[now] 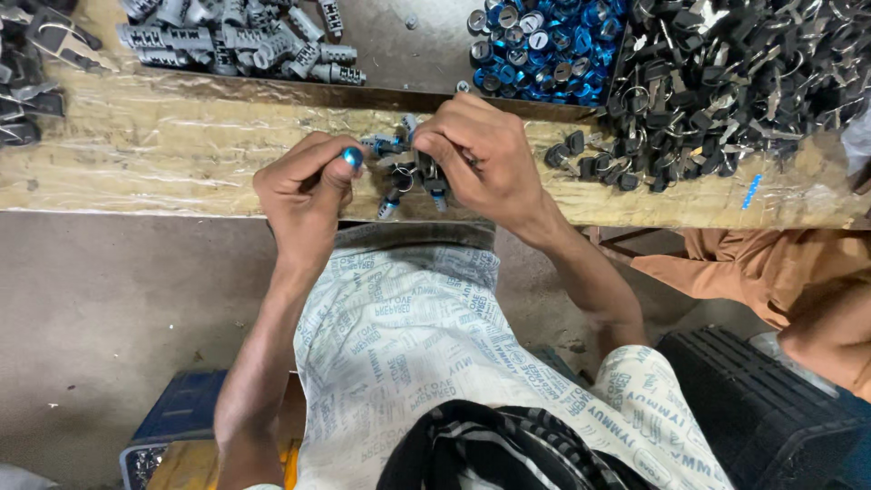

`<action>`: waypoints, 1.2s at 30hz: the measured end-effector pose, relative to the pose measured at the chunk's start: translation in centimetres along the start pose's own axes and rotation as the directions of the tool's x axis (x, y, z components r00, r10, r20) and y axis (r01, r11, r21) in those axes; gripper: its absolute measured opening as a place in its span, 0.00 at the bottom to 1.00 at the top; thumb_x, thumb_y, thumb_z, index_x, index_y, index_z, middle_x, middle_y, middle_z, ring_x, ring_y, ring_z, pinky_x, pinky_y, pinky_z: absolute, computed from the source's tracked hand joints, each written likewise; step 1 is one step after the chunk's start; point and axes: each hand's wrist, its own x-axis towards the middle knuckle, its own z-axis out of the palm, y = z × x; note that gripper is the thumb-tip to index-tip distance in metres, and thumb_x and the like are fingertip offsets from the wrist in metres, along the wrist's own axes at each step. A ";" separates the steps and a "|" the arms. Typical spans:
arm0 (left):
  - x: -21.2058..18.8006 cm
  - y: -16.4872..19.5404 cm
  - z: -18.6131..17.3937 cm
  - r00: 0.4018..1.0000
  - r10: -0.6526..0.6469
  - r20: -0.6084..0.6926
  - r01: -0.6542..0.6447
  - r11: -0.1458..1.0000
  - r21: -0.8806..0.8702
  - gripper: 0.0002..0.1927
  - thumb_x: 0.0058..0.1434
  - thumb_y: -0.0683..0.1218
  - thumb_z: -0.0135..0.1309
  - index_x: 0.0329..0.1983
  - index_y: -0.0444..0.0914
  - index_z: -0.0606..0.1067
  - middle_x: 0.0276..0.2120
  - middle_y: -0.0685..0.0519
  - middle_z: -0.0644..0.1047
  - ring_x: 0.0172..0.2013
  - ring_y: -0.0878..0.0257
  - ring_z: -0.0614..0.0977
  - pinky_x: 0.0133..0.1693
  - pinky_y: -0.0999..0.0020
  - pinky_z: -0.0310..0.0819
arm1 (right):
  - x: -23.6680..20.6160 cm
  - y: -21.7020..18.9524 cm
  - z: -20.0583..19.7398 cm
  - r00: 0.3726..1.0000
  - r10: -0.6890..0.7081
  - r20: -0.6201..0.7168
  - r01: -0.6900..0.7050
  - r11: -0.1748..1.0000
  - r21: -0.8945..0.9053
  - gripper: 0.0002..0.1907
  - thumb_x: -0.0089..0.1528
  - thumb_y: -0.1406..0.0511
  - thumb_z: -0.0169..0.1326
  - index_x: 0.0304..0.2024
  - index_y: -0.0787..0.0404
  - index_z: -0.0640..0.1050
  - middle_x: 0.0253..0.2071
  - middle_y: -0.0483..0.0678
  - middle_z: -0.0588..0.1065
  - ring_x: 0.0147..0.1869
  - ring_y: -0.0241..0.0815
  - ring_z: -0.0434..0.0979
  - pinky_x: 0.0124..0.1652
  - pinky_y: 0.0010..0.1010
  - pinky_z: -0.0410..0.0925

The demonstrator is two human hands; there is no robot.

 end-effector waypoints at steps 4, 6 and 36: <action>0.9 -0.6 -0.4 0.998 0.032 0.046 -0.035 0.998 0.056 0.12 0.70 0.46 0.61 0.48 0.30 0.81 0.35 0.56 0.76 0.29 0.73 0.71 0.29 0.77 0.61 | 1.2 -1.1 1.0 0.992 -0.127 -0.018 0.119 0.962 -0.245 0.05 0.70 0.68 0.59 0.40 0.64 0.79 0.35 0.49 0.78 0.34 0.45 0.73 0.34 0.37 0.66; 1.3 -0.4 -0.8 0.996 0.077 0.046 -0.082 0.988 0.130 0.10 0.71 0.43 0.62 0.48 0.29 0.81 0.35 0.55 0.77 0.30 0.72 0.71 0.30 0.75 0.62 | 1.7 -2.0 1.5 0.984 -0.177 0.019 0.172 0.912 -0.374 0.05 0.68 0.69 0.59 0.38 0.64 0.79 0.32 0.49 0.77 0.32 0.46 0.72 0.29 0.38 0.64; 4.6 0.4 -1.1 0.989 0.147 -0.023 -0.117 0.861 0.494 0.07 0.68 0.38 0.55 0.47 0.32 0.79 0.42 0.45 0.80 0.37 0.57 0.83 0.36 0.67 0.77 | 14.2 10.2 -9.3 0.993 0.097 0.070 -0.001 0.597 -0.802 0.05 0.64 0.70 0.64 0.42 0.62 0.82 0.40 0.48 0.77 0.47 0.51 0.73 0.43 0.40 0.70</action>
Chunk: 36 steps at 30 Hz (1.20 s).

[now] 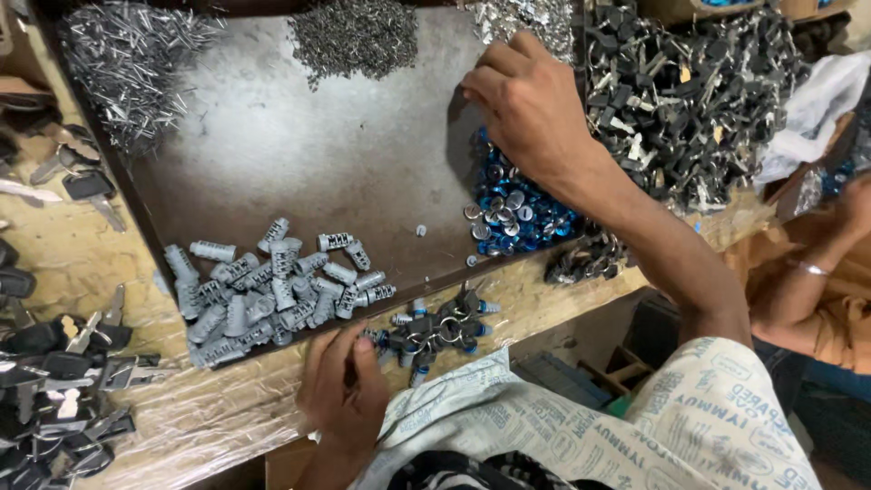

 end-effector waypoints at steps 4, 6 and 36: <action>-0.4 -0.1 -0.2 0.995 0.004 -0.095 0.001 0.999 0.053 0.05 0.69 0.36 0.52 0.43 0.29 0.77 0.38 0.43 0.80 0.33 0.57 0.81 0.33 0.66 0.74 | 1.2 0.3 -1.1 0.994 -0.099 0.041 0.099 0.995 0.002 0.05 0.66 0.69 0.63 0.42 0.64 0.80 0.41 0.48 0.76 0.48 0.51 0.74 0.44 0.39 0.70; -0.6 0.1 -0.4 0.983 -0.069 -0.171 0.068 0.998 -0.010 0.05 0.71 0.36 0.51 0.43 0.29 0.77 0.39 0.44 0.80 0.30 0.60 0.80 0.31 0.68 0.72 | 1.8 0.1 -2.5 0.988 -0.123 0.098 0.123 0.992 0.006 0.05 0.67 0.69 0.64 0.42 0.63 0.80 0.40 0.49 0.76 0.46 0.52 0.74 0.41 0.40 0.70; -1.5 0.5 -2.8 0.984 -0.150 0.099 0.176 0.914 -0.365 0.08 0.71 0.36 0.53 0.48 0.29 0.80 0.36 0.51 0.82 0.26 0.74 0.75 0.26 0.79 0.67 | -0.6 -9.2 -0.5 0.981 -0.039 -0.190 0.104 0.932 0.347 0.03 0.70 0.71 0.61 0.44 0.67 0.82 0.37 0.52 0.79 0.34 0.41 0.77 0.36 0.30 0.70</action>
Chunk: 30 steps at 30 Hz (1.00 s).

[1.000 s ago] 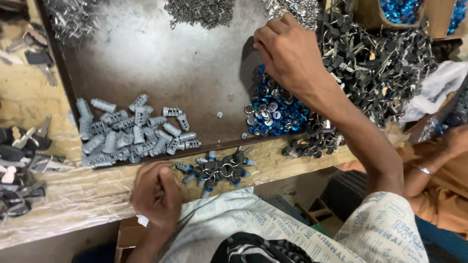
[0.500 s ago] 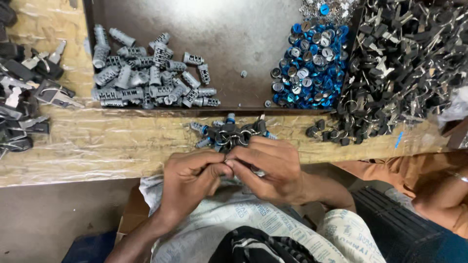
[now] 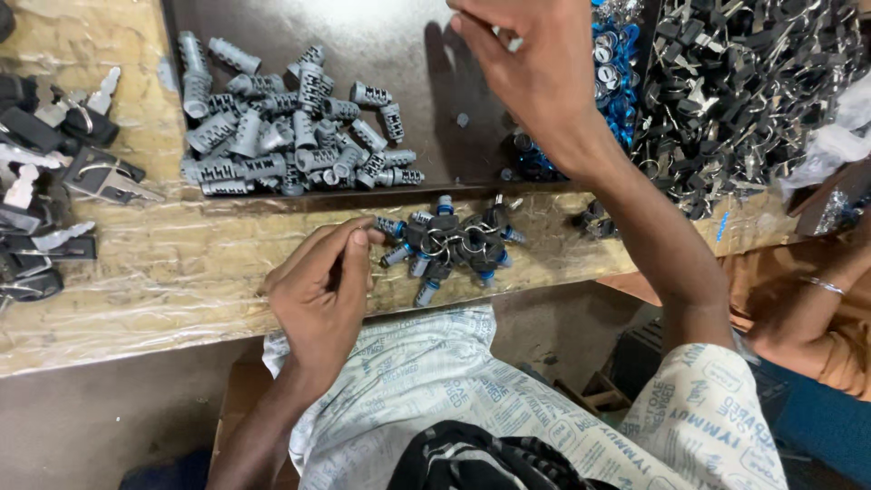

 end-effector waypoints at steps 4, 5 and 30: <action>0.1 -0.1 0.1 0.965 0.204 -0.164 -0.201 0.979 0.039 0.06 0.71 0.36 0.59 0.49 0.29 0.79 0.44 0.48 0.80 0.41 0.67 0.81 0.42 0.75 0.77 | 1.5 1.6 2.6 0.999 0.046 -0.018 -0.047 0.997 -0.054 0.05 0.67 0.72 0.65 0.42 0.68 0.81 0.31 0.53 0.77 0.32 0.47 0.76 0.36 0.36 0.67; 0.0 -0.2 0.1 0.965 0.186 -0.184 -0.186 0.982 0.015 0.05 0.70 0.35 0.60 0.47 0.28 0.79 0.43 0.48 0.80 0.40 0.68 0.81 0.40 0.75 0.76 | 1.5 1.8 2.9 0.998 -0.003 -0.061 0.005 1.000 0.025 0.05 0.67 0.73 0.64 0.45 0.66 0.81 0.35 0.52 0.78 0.35 0.46 0.77 0.38 0.35 0.68; -0.8 2.5 1.9 0.965 -0.091 0.246 0.146 0.965 -0.216 0.01 0.67 0.35 0.59 0.39 0.31 0.81 0.29 0.54 0.81 0.27 0.74 0.76 0.28 0.78 0.68 | -13.4 -8.4 -1.4 0.728 0.243 0.642 -0.633 -0.124 0.764 0.09 0.65 0.68 0.63 0.41 0.69 0.80 0.37 0.42 0.76 0.37 0.25 0.68 0.35 0.19 0.61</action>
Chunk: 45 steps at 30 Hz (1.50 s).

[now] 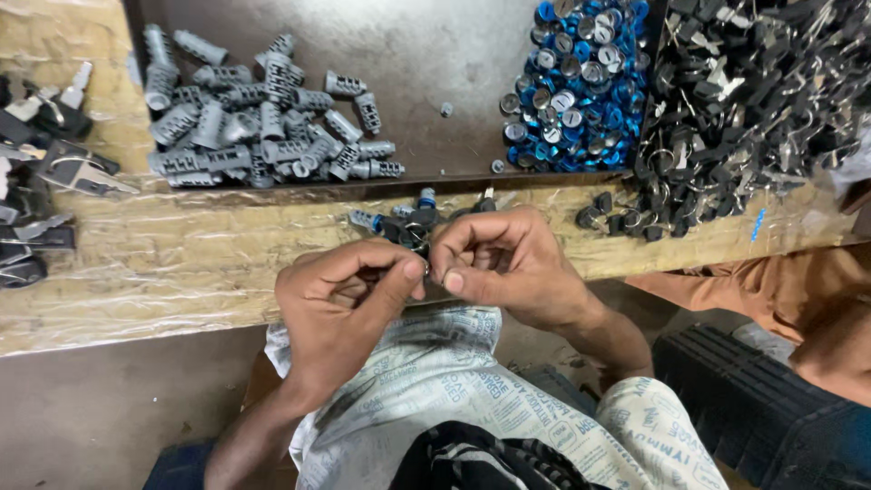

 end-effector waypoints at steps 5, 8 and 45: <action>-0.4 0.3 1.3 0.993 0.115 0.018 -0.117 0.981 0.157 0.00 0.66 0.35 0.61 0.39 0.32 0.81 0.30 0.54 0.81 0.30 0.72 0.80 0.32 0.79 0.73 | -0.9 1.2 0.2 0.998 -0.034 -0.046 0.042 0.982 0.182 0.09 0.66 0.69 0.62 0.42 0.71 0.79 0.35 0.41 0.73 0.33 0.24 0.64 0.31 0.19 0.55; -0.9 0.0 1.7 0.996 0.083 0.009 -0.084 0.987 0.135 0.01 0.67 0.36 0.60 0.39 0.32 0.81 0.30 0.53 0.81 0.30 0.73 0.79 0.31 0.79 0.73 | -1.2 1.8 0.1 0.996 -0.041 -0.084 0.055 0.984 0.171 0.09 0.66 0.68 0.61 0.42 0.71 0.79 0.34 0.41 0.74 0.32 0.24 0.63 0.31 0.19 0.54; 0.9 -4.6 -2.5 0.866 0.285 -0.410 -0.157 0.935 0.317 0.02 0.69 0.37 0.56 0.41 0.32 0.77 0.27 0.60 0.74 0.24 0.78 0.68 0.25 0.80 0.60 | 25.8 -8.6 -4.7 0.690 -0.479 0.542 0.405 -0.366 -0.838 0.09 0.69 0.71 0.61 0.52 0.60 0.80 0.43 0.54 0.79 0.45 0.54 0.80 0.44 0.44 0.72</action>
